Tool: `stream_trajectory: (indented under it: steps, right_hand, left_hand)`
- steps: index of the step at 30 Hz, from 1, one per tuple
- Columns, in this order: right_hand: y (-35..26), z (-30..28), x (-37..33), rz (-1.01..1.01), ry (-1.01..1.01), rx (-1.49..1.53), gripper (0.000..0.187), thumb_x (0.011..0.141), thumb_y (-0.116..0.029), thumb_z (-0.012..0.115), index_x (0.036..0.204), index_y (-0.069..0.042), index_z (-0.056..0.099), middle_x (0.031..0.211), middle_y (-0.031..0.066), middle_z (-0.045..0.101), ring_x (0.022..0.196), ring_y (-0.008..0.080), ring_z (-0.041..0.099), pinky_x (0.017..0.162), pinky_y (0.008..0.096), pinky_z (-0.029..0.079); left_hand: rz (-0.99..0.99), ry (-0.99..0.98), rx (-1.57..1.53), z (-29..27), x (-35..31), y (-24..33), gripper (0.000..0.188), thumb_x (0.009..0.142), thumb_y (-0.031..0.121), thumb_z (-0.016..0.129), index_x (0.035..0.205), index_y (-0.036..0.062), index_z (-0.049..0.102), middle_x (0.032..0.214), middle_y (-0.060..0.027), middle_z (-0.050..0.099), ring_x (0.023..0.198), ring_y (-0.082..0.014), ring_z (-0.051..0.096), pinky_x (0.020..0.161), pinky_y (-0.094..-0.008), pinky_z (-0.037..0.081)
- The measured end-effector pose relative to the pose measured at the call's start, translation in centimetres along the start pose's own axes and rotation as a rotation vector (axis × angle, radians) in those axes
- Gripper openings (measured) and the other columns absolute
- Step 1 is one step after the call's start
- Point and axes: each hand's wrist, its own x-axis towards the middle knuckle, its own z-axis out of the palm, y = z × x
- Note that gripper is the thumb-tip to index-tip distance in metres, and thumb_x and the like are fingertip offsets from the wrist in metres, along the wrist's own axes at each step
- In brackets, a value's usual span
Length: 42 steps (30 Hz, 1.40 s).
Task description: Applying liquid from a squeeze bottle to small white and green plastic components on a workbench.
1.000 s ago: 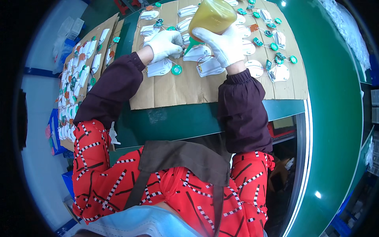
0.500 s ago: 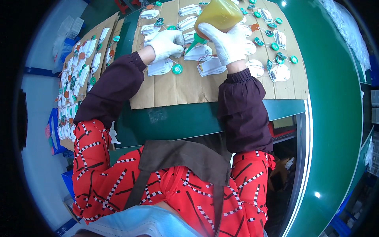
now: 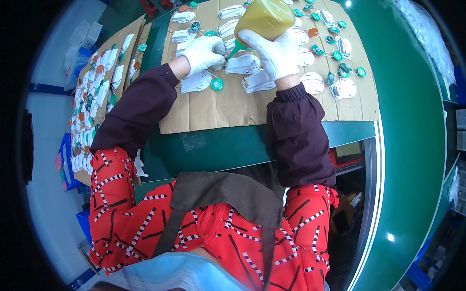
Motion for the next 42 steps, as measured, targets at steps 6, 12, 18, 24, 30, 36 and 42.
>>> stream_trajectory:
  steps: [6, 12, 18, 24, 30, 36, 42]
  right_hand:
    - [-0.7, -0.3, -0.2, 0.01, -0.123, -0.056, 0.042, 0.068, -0.009, 0.073, 0.105, -0.001, 0.054, 0.097, 0.0087, 0.061, 0.086, 0.0148, 0.059, 0.073, 0.0253, 0.049]
    - [-0.9, -0.6, -0.3, 0.003, -0.172, -0.082, 0.045, 0.066, -0.008, 0.073, 0.106, 0.0, 0.053, 0.098, 0.0084, 0.061, 0.087, 0.0155, 0.06, 0.074, 0.0261, 0.049]
    - [-1.2, -0.4, -0.5, -0.024, -0.203, -0.105, 0.045, 0.065, -0.008, 0.074, 0.105, -0.001, 0.053, 0.097, 0.008, 0.061, 0.086, 0.0147, 0.06, 0.074, 0.0258, 0.049]
    - [-1.5, -0.2, -0.6, -0.034, -0.217, -0.184, 0.045, 0.064, -0.009, 0.074, 0.104, -0.001, 0.055, 0.095, 0.0076, 0.062, 0.084, 0.0135, 0.06, 0.072, 0.0259, 0.05]
    - [-1.4, -0.3, -0.6, -0.056, -0.21, -0.152, 0.044, 0.065, -0.009, 0.073, 0.104, 0.0, 0.055, 0.094, 0.0077, 0.062, 0.084, 0.0143, 0.06, 0.072, 0.0255, 0.05]
    - [-1.4, -0.5, -0.5, 0.003, -0.181, -0.063, 0.041, 0.068, -0.009, 0.072, 0.104, 0.0, 0.054, 0.095, 0.0082, 0.062, 0.085, 0.0154, 0.06, 0.073, 0.0257, 0.049]
    - [-1.2, -0.6, -0.3, 0.047, -0.171, -0.058, 0.039, 0.071, -0.011, 0.07, 0.105, -0.001, 0.054, 0.096, 0.0085, 0.061, 0.085, 0.0155, 0.06, 0.073, 0.0259, 0.049]
  left_hand:
    - [-0.014, 0.024, 0.024, 0.1, 0.0, 0.0, 0.015, 0.066, 0.008, 0.062, 0.076, -0.0022, 0.059, 0.064, -0.0093, 0.062, 0.055, -0.0152, 0.06, 0.054, -0.0265, 0.048]
    - [-0.006, 0.032, 0.025, 0.2, 0.0, -0.3, 0.016, 0.065, 0.01, 0.063, 0.075, -0.002, 0.059, 0.064, -0.0096, 0.062, 0.056, -0.0151, 0.06, 0.055, -0.0266, 0.048]
    - [-0.019, 0.02, -0.008, 0.1, 0.0, -0.5, 0.016, 0.066, 0.009, 0.064, 0.076, -0.0016, 0.059, 0.065, -0.0096, 0.062, 0.057, -0.0149, 0.06, 0.054, -0.0265, 0.048]
    - [-0.02, 0.029, -0.004, 0.2, 0.0, -0.4, 0.014, 0.067, 0.008, 0.064, 0.075, -0.0014, 0.058, 0.065, -0.009, 0.062, 0.057, -0.0144, 0.06, 0.054, -0.0263, 0.048]
    - [-0.044, 0.026, -0.017, 0.2, -0.1, -0.2, 0.014, 0.066, 0.008, 0.064, 0.075, -0.0011, 0.058, 0.065, -0.0087, 0.062, 0.058, -0.0143, 0.06, 0.054, -0.0259, 0.048]
    - [-0.007, 0.018, 0.05, 0.1, 0.0, -0.3, 0.017, 0.066, 0.012, 0.064, 0.076, -0.001, 0.059, 0.065, -0.0088, 0.062, 0.058, -0.0149, 0.061, 0.055, -0.0263, 0.048]
    - [0.0, 0.021, 0.115, 0.0, -0.2, 0.1, 0.018, 0.066, 0.014, 0.063, 0.077, -0.0005, 0.06, 0.065, -0.0089, 0.063, 0.059, -0.0158, 0.061, 0.057, -0.0265, 0.048]
